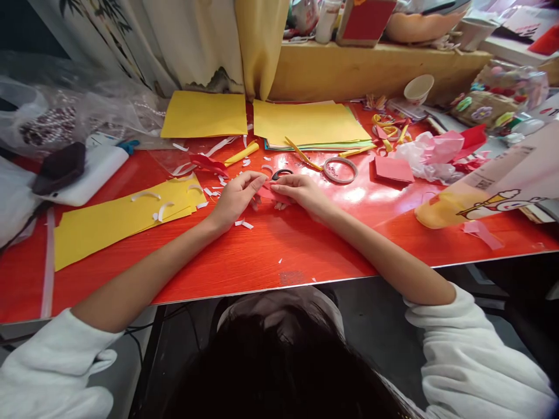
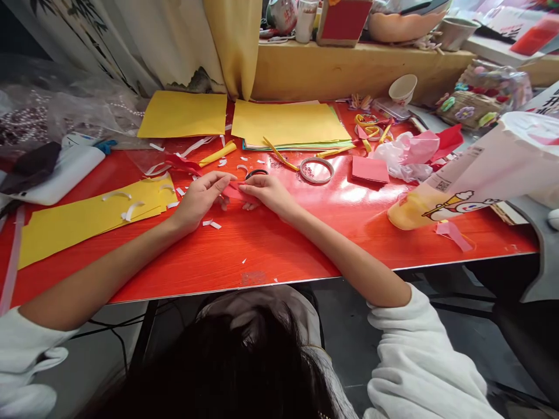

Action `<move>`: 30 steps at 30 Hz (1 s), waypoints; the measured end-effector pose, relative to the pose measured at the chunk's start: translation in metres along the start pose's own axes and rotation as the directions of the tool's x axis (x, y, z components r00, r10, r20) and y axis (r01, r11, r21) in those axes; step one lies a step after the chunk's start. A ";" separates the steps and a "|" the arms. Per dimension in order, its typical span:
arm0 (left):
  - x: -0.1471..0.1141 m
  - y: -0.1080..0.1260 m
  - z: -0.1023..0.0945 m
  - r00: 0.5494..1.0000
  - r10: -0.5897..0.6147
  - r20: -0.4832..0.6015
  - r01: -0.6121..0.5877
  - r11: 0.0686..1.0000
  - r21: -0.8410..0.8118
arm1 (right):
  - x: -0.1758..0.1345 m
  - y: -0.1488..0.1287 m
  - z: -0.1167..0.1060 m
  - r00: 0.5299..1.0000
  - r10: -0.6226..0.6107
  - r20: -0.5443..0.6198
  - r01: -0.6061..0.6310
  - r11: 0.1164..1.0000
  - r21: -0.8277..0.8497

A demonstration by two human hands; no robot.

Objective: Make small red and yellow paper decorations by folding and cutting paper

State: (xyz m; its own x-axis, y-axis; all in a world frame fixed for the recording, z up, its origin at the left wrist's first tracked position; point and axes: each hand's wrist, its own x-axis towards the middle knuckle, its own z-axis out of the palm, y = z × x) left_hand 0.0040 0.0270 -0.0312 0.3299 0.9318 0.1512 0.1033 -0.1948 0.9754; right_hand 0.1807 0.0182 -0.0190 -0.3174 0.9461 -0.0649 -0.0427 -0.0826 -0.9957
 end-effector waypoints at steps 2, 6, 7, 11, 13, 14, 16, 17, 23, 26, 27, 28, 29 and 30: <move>0.000 0.000 0.000 1.000 0.006 -0.018 -0.007 0.999 -0.042 | 0.001 0.001 0.001 0.999 -0.007 -0.048 0.011 0.997 0.078; -0.001 0.001 0.000 0.995 0.095 -0.021 -0.094 0.995 0.042 | -0.001 -0.004 0.002 0.990 0.116 0.075 -0.118 0.993 0.022; -0.001 0.000 0.000 0.992 0.124 -0.020 -0.122 0.990 0.071 | -0.002 -0.005 0.002 0.983 0.140 0.117 -0.140 0.990 -0.007; 0.001 -0.004 0.001 0.979 0.190 -0.079 -0.182 0.978 0.101 | -0.004 -0.006 0.004 0.982 0.115 0.148 -0.114 0.993 -0.018; 0.002 -0.005 0.002 0.978 0.172 -0.118 -0.167 0.985 0.052 | -0.004 -0.003 0.006 0.992 0.078 0.101 -0.082 0.996 0.033; 0.003 -0.005 0.002 0.983 0.151 -0.108 -0.149 0.988 0.030 | -0.004 -0.001 0.006 0.995 0.065 0.077 -0.069 0.996 0.059; 0.002 -0.003 0.001 0.992 0.117 -0.050 -0.115 0.993 0.035 | -0.003 0.000 0.007 0.996 0.057 0.072 -0.063 0.995 0.083; 0.001 -0.001 0.000 0.993 0.116 -0.026 -0.114 0.991 0.068 | -0.003 0.000 0.007 0.993 0.063 0.099 -0.071 0.995 0.075; 0.000 0.004 -0.001 0.992 0.128 0.019 -0.129 0.966 0.225 | -0.003 0.001 0.005 0.982 0.079 0.171 -0.087 0.996 0.036; 0.002 -0.002 -0.002 0.998 0.055 -0.022 -0.052 0.989 0.141 | -0.003 0.004 0.007 0.995 0.046 0.087 -0.051 0.997 0.064; 0.003 -0.004 -0.002 0.998 0.050 -0.044 -0.045 0.993 0.112 | -0.003 0.005 0.007 0.997 0.035 0.062 -0.040 0.996 0.077; 0.003 -0.005 -0.003 0.996 0.059 -0.063 -0.053 0.995 0.088 | -0.003 0.005 0.008 0.999 0.031 0.043 -0.035 0.996 0.087; 0.003 -0.006 -0.004 0.994 0.077 -0.079 -0.071 0.995 0.068 | -0.003 0.005 0.008 0.999 0.034 0.035 -0.037 0.995 0.090; 0.003 -0.007 -0.004 0.991 0.096 -0.090 -0.092 0.994 0.054 | -0.003 0.005 0.008 0.998 0.042 0.037 -0.045 0.995 0.088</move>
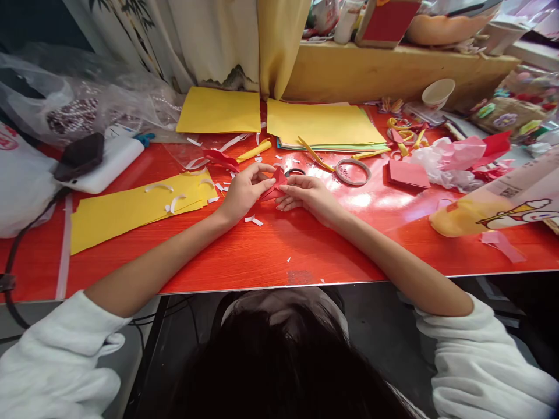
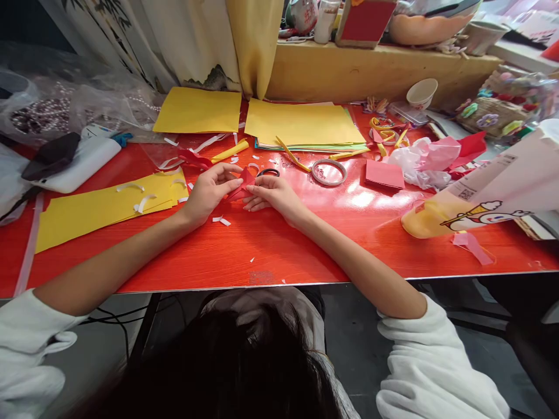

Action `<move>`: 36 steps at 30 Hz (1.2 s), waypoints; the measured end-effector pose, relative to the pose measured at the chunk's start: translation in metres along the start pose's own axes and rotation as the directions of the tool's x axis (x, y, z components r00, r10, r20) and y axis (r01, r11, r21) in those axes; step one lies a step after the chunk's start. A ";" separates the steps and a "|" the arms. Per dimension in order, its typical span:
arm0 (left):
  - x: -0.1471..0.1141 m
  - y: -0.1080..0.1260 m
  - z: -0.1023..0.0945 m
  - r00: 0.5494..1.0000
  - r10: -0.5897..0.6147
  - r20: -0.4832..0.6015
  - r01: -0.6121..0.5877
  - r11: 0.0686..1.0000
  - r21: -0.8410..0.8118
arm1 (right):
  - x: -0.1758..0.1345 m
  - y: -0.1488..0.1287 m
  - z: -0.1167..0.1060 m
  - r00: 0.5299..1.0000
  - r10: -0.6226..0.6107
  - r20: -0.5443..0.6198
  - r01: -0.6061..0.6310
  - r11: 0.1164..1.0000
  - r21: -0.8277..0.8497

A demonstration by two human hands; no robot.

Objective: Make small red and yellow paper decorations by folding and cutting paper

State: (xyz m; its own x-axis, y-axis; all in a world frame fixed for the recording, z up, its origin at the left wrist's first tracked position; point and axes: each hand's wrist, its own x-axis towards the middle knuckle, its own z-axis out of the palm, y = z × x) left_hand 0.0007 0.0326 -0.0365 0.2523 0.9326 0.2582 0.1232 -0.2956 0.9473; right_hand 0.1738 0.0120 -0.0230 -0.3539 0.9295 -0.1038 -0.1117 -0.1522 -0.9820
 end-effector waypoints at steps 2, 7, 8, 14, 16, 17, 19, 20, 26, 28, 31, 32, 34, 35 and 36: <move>-0.001 0.001 0.000 1.000 0.021 -0.007 -0.021 1.000 -0.023 | -0.001 -0.002 0.000 1.000 0.025 0.014 -0.025 1.000 -0.012; -0.004 0.004 0.002 0.999 0.046 0.013 -0.045 0.998 -0.036 | -0.002 -0.008 0.000 0.996 0.085 0.025 -0.084 0.995 -0.048; -0.005 0.005 0.002 0.997 0.074 0.010 -0.074 0.997 -0.001 | -0.002 -0.009 0.000 0.995 0.097 0.030 -0.095 0.994 -0.052; -0.006 0.012 -0.004 0.974 0.212 0.083 -0.227 0.939 0.259 | -0.001 -0.007 -0.005 0.995 0.073 0.074 -0.075 0.997 0.012; -0.006 0.013 -0.005 0.973 0.194 0.125 -0.220 0.944 0.245 | 0.000 -0.005 -0.006 0.997 0.059 0.048 -0.061 0.997 0.039; -0.006 0.013 -0.005 0.975 0.169 0.143 -0.197 0.958 0.207 | 0.000 -0.004 -0.006 0.998 0.054 0.032 -0.056 0.997 0.048; -0.005 0.012 -0.003 0.979 0.103 0.176 -0.122 0.987 0.103 | 0.000 -0.004 -0.005 0.999 0.052 0.015 -0.052 0.997 0.048; -0.004 0.012 -0.003 0.980 0.074 0.186 -0.086 0.995 0.059 | 0.000 -0.004 -0.005 0.998 0.056 0.020 -0.056 0.998 0.040; 0.004 0.026 -0.013 0.977 0.068 0.204 -0.085 0.993 0.076 | 0.002 -0.002 -0.005 1.000 -0.019 0.020 0.017 0.997 0.080; 0.007 0.032 -0.018 0.970 0.068 0.233 -0.092 0.991 0.094 | 0.002 -0.002 -0.004 0.999 -0.033 0.035 0.029 0.995 0.095; 0.008 0.037 -0.022 0.975 0.059 0.212 -0.077 0.994 0.076 | 0.001 -0.002 -0.004 0.996 0.013 0.089 -0.020 0.997 0.080; 0.008 0.037 -0.022 0.979 0.062 0.194 -0.077 0.994 0.075 | 0.000 -0.002 -0.003 0.994 0.026 0.108 -0.034 0.997 0.072; 0.009 0.034 -0.022 0.986 0.075 0.148 -0.087 0.993 0.080 | -0.001 -0.003 -0.002 0.989 0.041 0.142 -0.049 0.997 0.057; 0.010 0.031 -0.021 0.989 0.076 0.123 -0.085 0.994 0.075 | -0.002 -0.004 -0.002 0.987 0.043 0.154 -0.053 0.997 0.056; 0.010 0.029 -0.020 0.993 0.069 0.097 -0.075 0.996 0.057 | -0.002 -0.004 -0.002 0.986 0.043 0.162 -0.054 0.997 0.060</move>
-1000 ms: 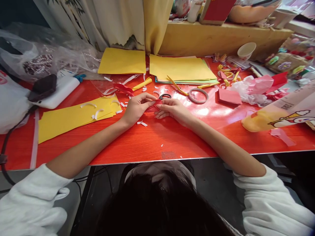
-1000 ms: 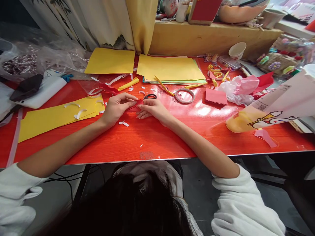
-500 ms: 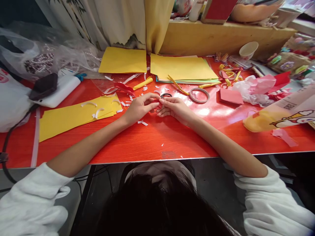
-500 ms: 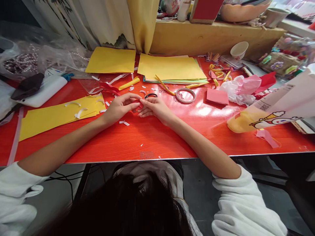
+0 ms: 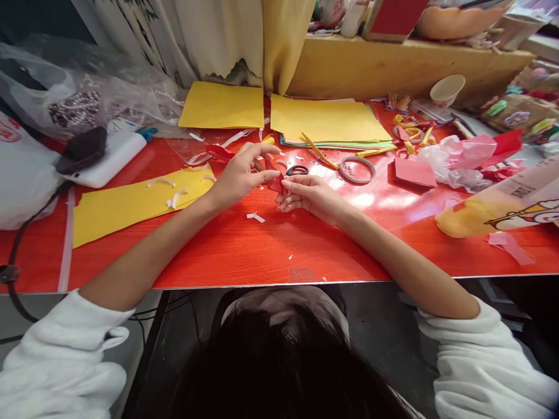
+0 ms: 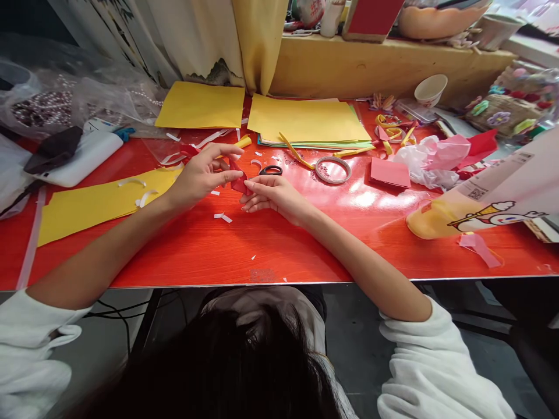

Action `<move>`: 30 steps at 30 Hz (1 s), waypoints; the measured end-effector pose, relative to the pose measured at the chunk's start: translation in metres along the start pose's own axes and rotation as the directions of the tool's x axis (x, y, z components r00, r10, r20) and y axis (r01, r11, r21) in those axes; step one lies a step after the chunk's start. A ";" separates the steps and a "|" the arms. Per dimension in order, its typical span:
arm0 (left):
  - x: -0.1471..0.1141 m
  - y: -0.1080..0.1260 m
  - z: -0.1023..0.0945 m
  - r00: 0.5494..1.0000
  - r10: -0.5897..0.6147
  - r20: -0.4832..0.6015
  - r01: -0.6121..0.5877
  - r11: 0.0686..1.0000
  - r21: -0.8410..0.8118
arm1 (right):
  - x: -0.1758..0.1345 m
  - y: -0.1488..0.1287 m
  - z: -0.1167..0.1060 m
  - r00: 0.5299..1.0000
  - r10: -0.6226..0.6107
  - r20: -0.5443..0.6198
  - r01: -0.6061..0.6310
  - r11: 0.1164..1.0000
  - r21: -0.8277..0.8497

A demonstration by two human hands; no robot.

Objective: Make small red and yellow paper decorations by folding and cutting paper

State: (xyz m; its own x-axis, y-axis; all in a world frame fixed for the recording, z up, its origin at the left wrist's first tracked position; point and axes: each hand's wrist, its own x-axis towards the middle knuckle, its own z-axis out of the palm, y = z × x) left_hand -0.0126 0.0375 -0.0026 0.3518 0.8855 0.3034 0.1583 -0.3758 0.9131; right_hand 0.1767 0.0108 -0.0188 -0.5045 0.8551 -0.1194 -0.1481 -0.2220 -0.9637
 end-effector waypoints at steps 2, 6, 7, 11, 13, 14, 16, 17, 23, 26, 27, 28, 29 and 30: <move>0.000 -0.004 0.003 0.999 -0.034 -0.041 0.031 0.997 -0.070 | -0.001 -0.001 0.001 1.000 -0.011 0.006 0.010 1.000 0.024; -0.001 -0.004 0.009 0.995 -0.103 -0.012 0.101 0.986 -0.135 | -0.003 -0.003 0.003 0.999 -0.041 -0.034 0.042 0.999 0.023; -0.001 -0.003 0.010 0.993 -0.116 0.009 0.117 0.984 -0.134 | -0.003 -0.003 0.003 0.998 -0.046 -0.044 0.046 0.999 0.006; -0.003 -0.001 0.010 0.991 -0.122 0.054 0.129 0.983 -0.133 | -0.003 0.001 0.007 0.999 -0.040 -0.030 0.037 0.996 -0.080; -0.003 -0.001 0.009 0.991 -0.119 0.052 0.125 0.983 -0.134 | -0.003 0.003 0.009 0.996 -0.070 -0.050 0.061 0.985 -0.159; -0.003 0.000 0.009 0.991 -0.122 0.049 0.127 0.983 -0.135 | -0.003 0.004 0.010 0.990 -0.119 -0.074 0.101 0.972 -0.211; -0.002 0.000 0.009 0.990 -0.135 0.045 0.140 0.981 -0.137 | -0.004 0.003 0.010 0.960 -0.259 -0.103 0.212 0.920 -0.330; -0.002 0.000 0.009 0.988 -0.145 0.042 0.150 0.979 -0.137 | -0.005 0.001 0.009 0.943 -0.322 -0.090 0.265 0.883 -0.387; -0.001 0.003 0.005 0.974 -0.203 0.105 0.214 0.969 -0.119 | -0.010 -0.014 -0.003 0.933 -0.335 0.133 0.355 0.791 -0.497; -0.001 0.006 0.003 0.972 -0.203 0.118 0.220 0.961 -0.167 | -0.012 -0.019 -0.005 0.931 -0.325 0.164 0.364 0.794 -0.488; -0.001 0.007 0.002 0.972 -0.209 0.105 0.225 0.958 -0.179 | -0.013 -0.020 -0.005 0.928 -0.326 0.179 0.371 0.782 -0.500; -0.001 0.009 0.002 0.972 -0.217 0.088 0.230 0.955 -0.188 | -0.013 -0.020 -0.005 0.925 -0.328 0.194 0.381 0.768 -0.515; -0.001 0.010 0.003 0.972 -0.226 0.070 0.235 0.952 -0.197 | -0.014 -0.020 -0.005 0.921 -0.331 0.206 0.389 0.755 -0.529; -0.001 0.011 0.003 0.971 -0.232 0.052 0.238 0.948 -0.210 | -0.014 -0.020 -0.005 0.918 -0.335 0.213 0.396 0.742 -0.541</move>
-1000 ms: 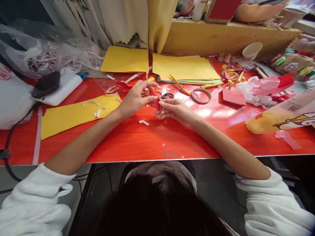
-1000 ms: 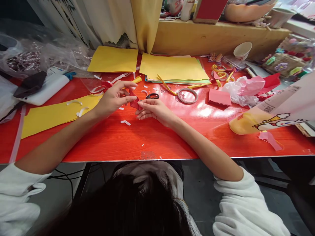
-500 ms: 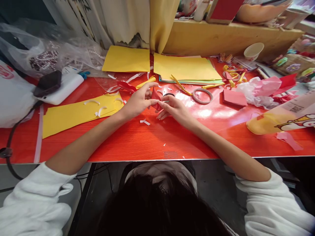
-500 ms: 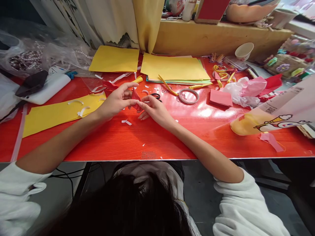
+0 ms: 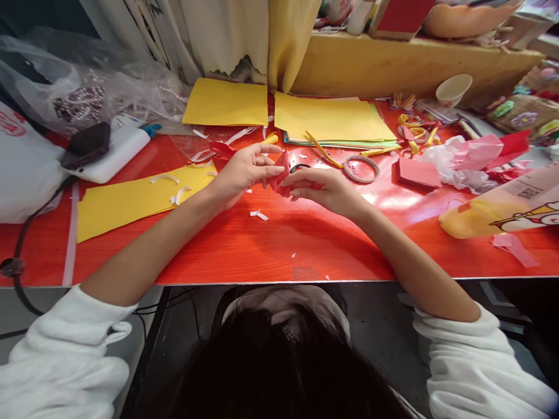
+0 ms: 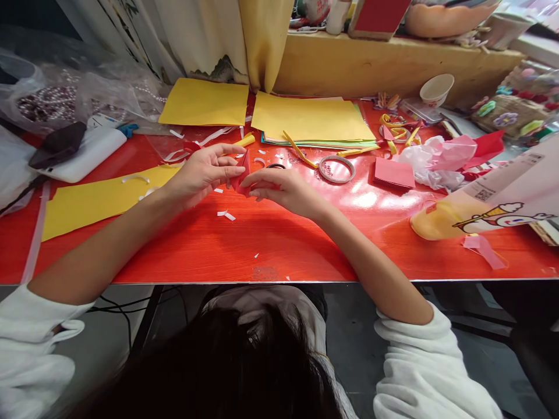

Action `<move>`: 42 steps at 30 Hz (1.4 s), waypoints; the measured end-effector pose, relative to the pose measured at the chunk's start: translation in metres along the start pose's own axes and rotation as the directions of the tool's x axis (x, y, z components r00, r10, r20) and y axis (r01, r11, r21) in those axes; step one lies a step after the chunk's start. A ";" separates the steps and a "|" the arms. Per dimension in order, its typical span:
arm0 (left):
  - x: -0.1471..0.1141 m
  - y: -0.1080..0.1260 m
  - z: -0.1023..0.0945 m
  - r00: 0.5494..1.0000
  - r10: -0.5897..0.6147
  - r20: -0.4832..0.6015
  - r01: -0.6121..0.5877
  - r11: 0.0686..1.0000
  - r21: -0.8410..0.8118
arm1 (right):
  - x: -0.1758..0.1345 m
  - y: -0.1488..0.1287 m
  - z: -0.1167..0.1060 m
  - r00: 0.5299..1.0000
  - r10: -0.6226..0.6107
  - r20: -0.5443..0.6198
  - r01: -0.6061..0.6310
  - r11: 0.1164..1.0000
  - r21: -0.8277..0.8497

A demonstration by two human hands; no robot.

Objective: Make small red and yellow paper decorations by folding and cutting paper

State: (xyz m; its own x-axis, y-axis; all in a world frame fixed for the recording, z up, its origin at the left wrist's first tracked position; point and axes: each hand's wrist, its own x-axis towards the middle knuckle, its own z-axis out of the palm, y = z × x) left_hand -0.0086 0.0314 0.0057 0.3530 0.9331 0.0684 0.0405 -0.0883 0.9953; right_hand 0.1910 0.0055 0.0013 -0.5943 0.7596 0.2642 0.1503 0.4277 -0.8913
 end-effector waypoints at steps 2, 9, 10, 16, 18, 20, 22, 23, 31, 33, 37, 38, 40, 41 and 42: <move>0.000 0.001 0.002 1.000 0.002 -0.026 -0.003 0.999 -0.038 | 0.000 0.000 0.000 1.000 -0.001 -0.008 0.001 1.000 -0.026; -0.005 0.006 0.005 0.999 0.002 -0.040 -0.007 0.991 -0.135 | -0.001 0.004 -0.002 0.993 -0.115 -0.036 0.114 0.993 -0.033; -0.006 0.007 0.006 0.999 0.007 -0.042 -0.013 0.991 -0.135 | -0.001 0.004 -0.001 0.990 -0.126 -0.063 0.122 0.991 -0.058; -0.010 0.011 0.010 0.998 -0.003 0.060 0.006 0.998 -0.058 | 0.001 0.006 0.003 0.956 -0.197 -0.217 0.173 0.977 -0.127; -0.011 0.012 0.010 0.995 -0.020 0.102 0.025 0.999 -0.041 | 0.002 0.007 0.003 0.945 -0.198 -0.260 0.173 0.978 -0.114; -0.011 0.012 0.009 0.993 -0.009 0.120 0.016 0.998 -0.055 | 0.002 0.007 0.003 0.939 -0.184 -0.290 0.165 0.982 -0.090; -0.011 0.012 0.008 0.989 0.014 0.145 -0.005 0.998 -0.060 | 0.002 0.007 0.003 0.939 -0.160 -0.305 0.148 0.987 -0.062; -0.011 0.013 0.008 0.987 0.022 0.157 -0.014 0.998 -0.053 | 0.003 0.006 0.004 0.941 -0.144 -0.308 0.135 0.990 -0.051; -0.015 0.015 0.012 0.995 0.034 0.095 -0.035 0.999 0.013 | 0.005 0.006 0.015 0.918 -0.055 -0.393 0.111 0.986 0.121; -0.015 0.015 0.013 0.995 0.031 0.097 -0.033 0.999 0.010 | 0.005 0.006 0.017 0.912 -0.035 -0.409 0.105 0.983 0.152; -0.014 0.013 0.012 0.991 0.036 0.126 -0.038 0.999 0.013 | 0.006 0.009 0.019 0.904 -0.035 -0.425 0.111 0.982 0.156; -0.013 0.012 0.012 0.991 0.041 0.123 -0.044 0.999 0.020 | 0.006 0.010 0.020 0.902 -0.040 -0.429 0.116 0.982 0.151; -0.013 0.009 0.012 0.992 0.058 0.110 -0.062 0.997 0.034 | 0.006 0.012 0.022 0.898 -0.048 -0.437 0.124 0.981 0.146; -0.013 0.008 0.012 0.992 0.067 0.103 -0.072 0.997 0.041 | 0.006 0.013 0.023 0.896 -0.048 -0.441 0.124 0.981 0.147; -0.013 0.007 0.012 0.992 0.074 0.099 -0.079 0.996 0.048 | 0.006 0.013 0.024 0.894 -0.045 -0.445 0.122 0.981 0.147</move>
State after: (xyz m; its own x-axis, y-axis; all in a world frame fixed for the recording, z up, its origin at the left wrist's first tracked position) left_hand -0.0018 0.0144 0.0112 0.4459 0.8849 0.1345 0.0573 -0.1782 0.9823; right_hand 0.1710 0.0038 -0.0176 -0.1869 0.8783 0.4401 -0.0417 0.4405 -0.8968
